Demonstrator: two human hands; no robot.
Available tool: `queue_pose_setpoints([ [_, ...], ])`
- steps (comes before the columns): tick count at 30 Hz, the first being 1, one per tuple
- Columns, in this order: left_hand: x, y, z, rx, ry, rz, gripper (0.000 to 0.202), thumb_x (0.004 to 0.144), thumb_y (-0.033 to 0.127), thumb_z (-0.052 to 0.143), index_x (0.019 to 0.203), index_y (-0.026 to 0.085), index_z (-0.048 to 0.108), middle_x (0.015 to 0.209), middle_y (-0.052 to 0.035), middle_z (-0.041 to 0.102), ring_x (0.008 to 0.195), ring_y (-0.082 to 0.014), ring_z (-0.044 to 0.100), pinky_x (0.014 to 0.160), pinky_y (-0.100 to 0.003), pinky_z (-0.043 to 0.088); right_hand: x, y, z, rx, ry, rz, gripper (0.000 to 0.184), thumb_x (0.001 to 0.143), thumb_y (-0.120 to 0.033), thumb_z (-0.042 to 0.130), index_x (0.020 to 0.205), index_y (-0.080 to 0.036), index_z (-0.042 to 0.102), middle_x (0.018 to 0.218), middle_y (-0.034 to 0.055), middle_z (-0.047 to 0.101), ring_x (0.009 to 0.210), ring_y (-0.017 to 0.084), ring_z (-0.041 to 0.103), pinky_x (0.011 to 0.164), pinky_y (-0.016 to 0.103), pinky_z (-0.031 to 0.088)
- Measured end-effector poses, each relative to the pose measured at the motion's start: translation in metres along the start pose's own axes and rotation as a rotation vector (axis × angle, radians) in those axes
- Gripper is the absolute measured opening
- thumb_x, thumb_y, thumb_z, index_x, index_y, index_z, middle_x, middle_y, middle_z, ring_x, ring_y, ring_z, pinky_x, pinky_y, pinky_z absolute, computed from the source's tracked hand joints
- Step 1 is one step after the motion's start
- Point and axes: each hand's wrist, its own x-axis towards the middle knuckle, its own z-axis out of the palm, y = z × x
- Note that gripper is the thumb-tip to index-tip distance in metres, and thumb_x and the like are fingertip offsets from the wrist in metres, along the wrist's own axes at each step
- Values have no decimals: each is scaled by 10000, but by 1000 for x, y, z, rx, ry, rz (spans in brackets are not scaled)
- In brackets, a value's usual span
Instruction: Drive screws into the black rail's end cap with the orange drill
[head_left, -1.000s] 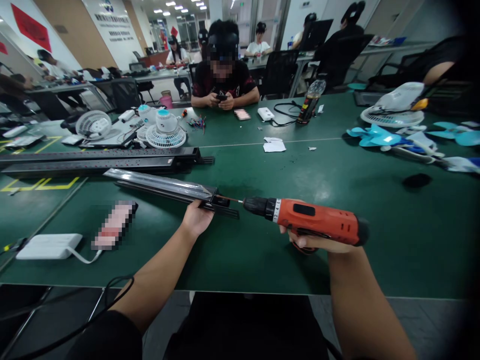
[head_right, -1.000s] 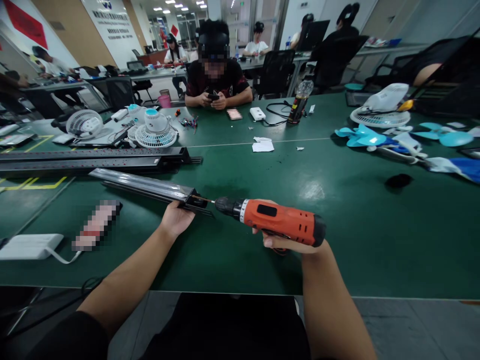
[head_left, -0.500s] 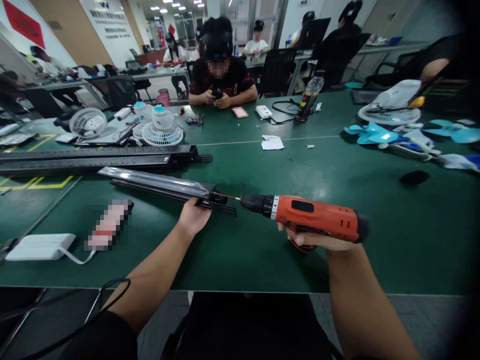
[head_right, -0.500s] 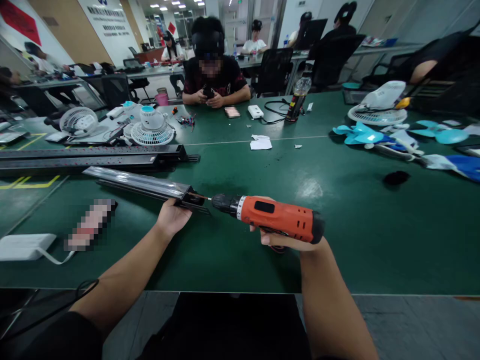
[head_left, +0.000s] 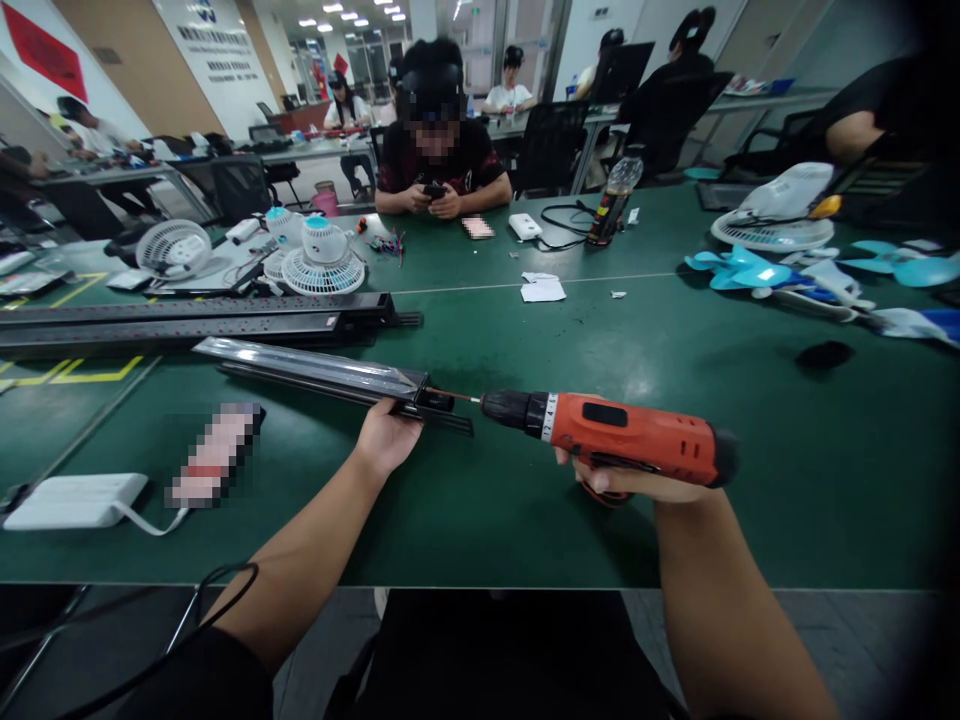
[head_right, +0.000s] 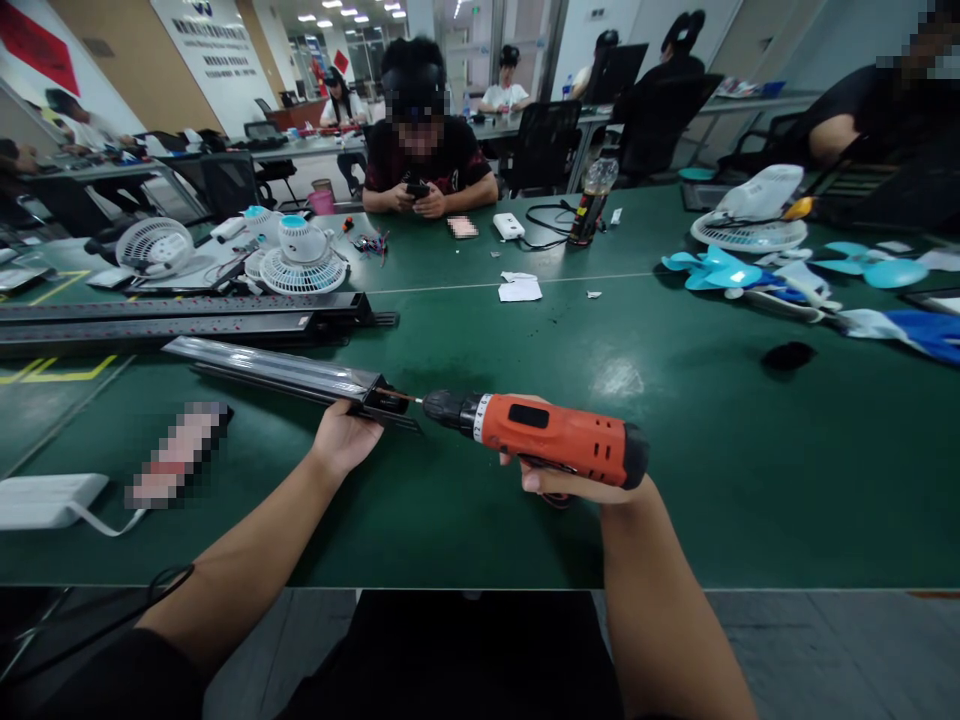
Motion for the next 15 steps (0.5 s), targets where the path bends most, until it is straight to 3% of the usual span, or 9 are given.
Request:
queue_pose_setpoints([
  [12, 3, 1, -3, 4, -9, 10, 326, 962, 112, 514, 1159, 96, 772, 854, -98, 797, 876, -222, 778, 887, -319, 628, 1, -1, 2, 66, -14, -5, 228, 1029, -306, 744, 1214, -185, 687, 759, -27, 636, 524, 81, 576, 467, 189, 560],
  [15, 1, 1, 0, 6, -9, 9, 310, 966, 109, 506, 1115, 119, 778, 829, -83, 793, 865, -219, 783, 880, -315, 631, 1, -1, 3, 83, 17, -18, 234, 1017, -293, 759, 1217, -194, 690, 784, -20, 638, 555, 84, 578, 469, 177, 570],
])
